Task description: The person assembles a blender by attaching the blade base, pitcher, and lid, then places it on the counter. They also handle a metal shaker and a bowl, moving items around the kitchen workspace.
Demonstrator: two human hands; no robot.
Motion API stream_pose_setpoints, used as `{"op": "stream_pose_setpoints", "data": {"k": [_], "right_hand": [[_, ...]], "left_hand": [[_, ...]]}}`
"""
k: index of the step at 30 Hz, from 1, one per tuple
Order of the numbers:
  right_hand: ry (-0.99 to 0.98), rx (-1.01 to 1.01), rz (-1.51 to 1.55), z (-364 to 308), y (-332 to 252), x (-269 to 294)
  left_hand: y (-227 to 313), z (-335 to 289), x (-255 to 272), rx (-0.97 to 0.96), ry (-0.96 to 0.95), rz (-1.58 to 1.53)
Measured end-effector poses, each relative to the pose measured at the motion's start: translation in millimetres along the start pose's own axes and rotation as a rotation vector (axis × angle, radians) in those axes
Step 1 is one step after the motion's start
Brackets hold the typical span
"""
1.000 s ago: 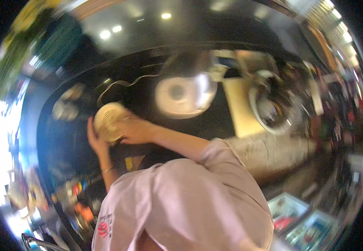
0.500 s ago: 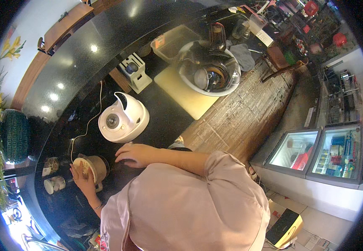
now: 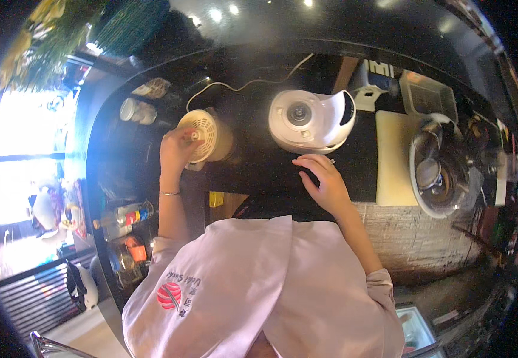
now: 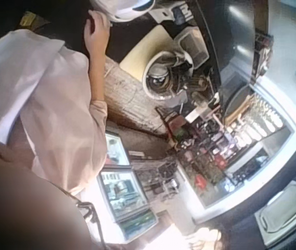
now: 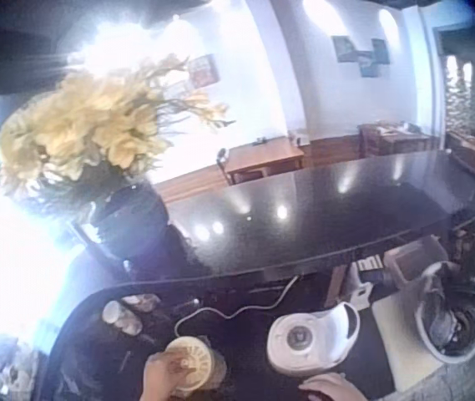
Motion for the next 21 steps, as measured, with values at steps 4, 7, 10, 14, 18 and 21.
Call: {"op": "stream_pose_setpoints", "data": {"k": [4, 7, 10, 14, 18, 21], "right_hand": [[-0.07, 0.029, 0.016, 4.9, -0.4, -7.3], [-0.12, 0.031, 0.018, 8.0, 1.3, -11.1], [-0.13, 0.034, 0.022, 10.6, 0.3, -11.3], [-0.149, 0.018, 0.007, 13.0, -1.3, -9.8], [-0.155, -0.007, 0.02, 11.3, -0.6, -12.5], [-0.156, -0.021, 0.02, 10.6, -2.2, -16.4]], "left_hand": [[3.8, 0.4, -1.0, -0.058, -0.041, -0.067], [5.5, 3.7, 0.7, -0.115, -0.048, -0.09], [-6.2, 5.7, -5.3, -0.101, -0.078, -0.209], [-4.2, 4.6, -5.7, 0.065, -0.134, -0.201], [-10.4, -9.7, -14.3, 0.044, -0.065, -0.181], [-21.1, -22.2, -25.5, -0.01, -0.012, -0.168]]}}
Point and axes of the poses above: each hand's wrist, its own z-axis towards the middle knuckle, its own x-axis out of the back of the hand, y = z × x, the point moved 5 cm from there along z, towards the middle knuckle, and after that the axes turned 4 degrees about -x, right-handed, at the moved point
